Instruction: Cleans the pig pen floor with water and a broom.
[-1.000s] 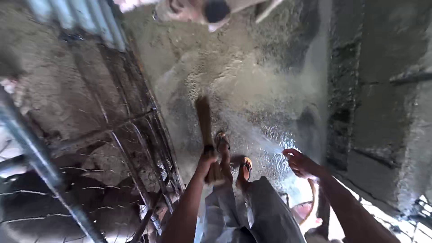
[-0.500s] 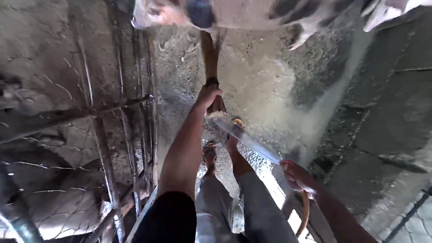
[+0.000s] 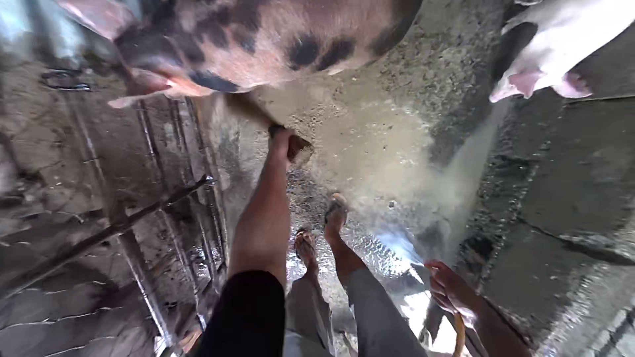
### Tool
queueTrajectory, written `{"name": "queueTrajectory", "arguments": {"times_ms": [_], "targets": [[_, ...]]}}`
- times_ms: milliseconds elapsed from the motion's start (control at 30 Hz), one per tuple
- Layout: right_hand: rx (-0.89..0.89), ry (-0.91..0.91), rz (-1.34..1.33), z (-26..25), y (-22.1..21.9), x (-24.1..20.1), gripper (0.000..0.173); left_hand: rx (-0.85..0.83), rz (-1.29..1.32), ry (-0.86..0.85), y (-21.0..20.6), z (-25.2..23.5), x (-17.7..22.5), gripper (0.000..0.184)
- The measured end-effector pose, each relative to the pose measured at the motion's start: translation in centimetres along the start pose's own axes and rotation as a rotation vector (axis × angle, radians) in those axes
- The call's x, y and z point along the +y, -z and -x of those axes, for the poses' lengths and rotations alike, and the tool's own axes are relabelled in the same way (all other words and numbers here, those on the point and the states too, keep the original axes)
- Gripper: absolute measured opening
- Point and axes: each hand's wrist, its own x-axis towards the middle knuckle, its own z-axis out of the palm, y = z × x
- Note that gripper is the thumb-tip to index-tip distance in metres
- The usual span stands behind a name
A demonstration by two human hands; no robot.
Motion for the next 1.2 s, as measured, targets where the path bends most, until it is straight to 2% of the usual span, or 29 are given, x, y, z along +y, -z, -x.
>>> {"name": "queueTrajectory", "arguments": {"times_ms": [33, 100, 200, 233, 267, 333, 367, 433, 467, 533, 567, 633, 700, 767, 800, 833, 867, 933, 1000, 1067, 1100, 1167, 1200], "targets": [[0.003, 0.004, -0.003, -0.3, 0.4, 0.3, 0.028, -0.042, -0.177, 0.002, -0.2, -0.2, 2.2, 0.051], [0.014, -0.023, 0.012, 0.1, 0.5, 0.7, 0.028, -0.001, -0.420, 0.019, 2.6, 2.4, 2.1, 0.062], [0.007, -0.045, 0.056, 0.0, 0.4, 0.5, 0.030, 0.138, -0.496, 0.049, 8.1, 9.7, -4.7, 0.087], [-0.004, -0.050, 0.065, 0.3, 0.3, 0.9, 0.030, 0.176, -0.438, 0.067, 9.0, 12.2, -7.5, 0.083], [-0.011, -0.060, 0.075, 0.6, 0.2, 1.3, 0.031, 0.227, -0.334, 0.097, 8.9, 14.4, -9.9, 0.071], [-0.015, -0.074, 0.066, 0.8, -0.5, 1.3, 0.032, 0.269, -0.038, 0.147, 6.4, 14.9, -12.6, 0.031], [-0.011, -0.073, 0.041, 1.1, -0.8, 1.6, 0.031, 0.207, 0.106, 0.184, 4.2, 14.2, -12.8, 0.021], [-0.010, -0.048, -0.025, 0.8, -1.5, 1.4, 0.030, 0.003, 0.209, 0.209, -2.4, 11.2, -11.6, 0.023], [-0.014, -0.027, -0.061, 0.2, -1.9, 1.3, 0.030, -0.083, 0.134, 0.179, -6.1, 9.8, -10.1, 0.023], [-0.023, -0.007, -0.099, 0.1, -2.4, 1.3, 0.030, -0.192, -0.194, 0.128, -10.5, 9.2, -6.7, 0.039], [-0.022, 0.002, -0.104, 0.1, -2.5, 1.0, 0.030, -0.243, -0.363, 0.090, -10.8, 9.2, -5.5, 0.052], [-0.026, 0.021, -0.105, -0.5, -2.5, 0.3, 0.030, -0.295, -0.593, 0.036, -7.5, 9.4, -4.9, 0.082], [-0.047, -0.006, -0.074, -0.7, -2.3, -0.1, 0.030, -0.197, -0.653, 0.053, -1.6, 12.5, -7.3, 0.094], [-0.070, -0.044, -0.025, -0.6, -2.3, -0.5, 0.031, -0.007, -0.508, 0.110, 3.3, 16.7, -10.0, 0.080], [-0.077, -0.048, -0.014, -0.6, -2.4, -0.6, 0.030, 0.098, -0.380, 0.126, 4.5, 17.4, -10.8, 0.062], [-0.083, -0.042, -0.016, -0.7, -2.4, -0.5, 0.031, 0.195, -0.249, 0.143, 4.8, 16.9, -11.0, 0.041], [-0.088, -0.032, -0.025, -0.7, -2.4, -0.2, 0.032, 0.244, -0.119, 0.170, 4.3, 15.5, -10.3, 0.030], [-0.091, -0.002, -0.049, -0.7, -2.8, 0.3, 0.033, 0.162, 0.031, 0.183, 1.2, 10.8, -7.1, 0.028], [-0.083, 0.022, -0.087, -1.5, -3.3, 0.3, 0.033, -0.015, -0.076, 0.130, -4.2, 6.1, -3.6, 0.028], [-0.078, 0.008, -0.123, -1.5, -3.7, 0.9, 0.031, -0.176, -0.336, 0.098, -7.6, 5.1, -0.7, 0.039], [-0.081, 0.003, -0.131, -1.3, -3.9, 0.9, 0.031, -0.234, -0.448, 0.093, -7.1, 5.4, 0.2, 0.050], [-0.092, -0.002, -0.114, -1.2, -4.2, -0.1, 0.032, -0.241, -0.618, 0.103, -3.8, 8.1, 1.0, 0.077], [-0.093, -0.011, -0.092, -0.7, -4.3, -0.2, 0.032, -0.201, -0.664, 0.114, -1.3, 10.1, -0.5, 0.084]]}}
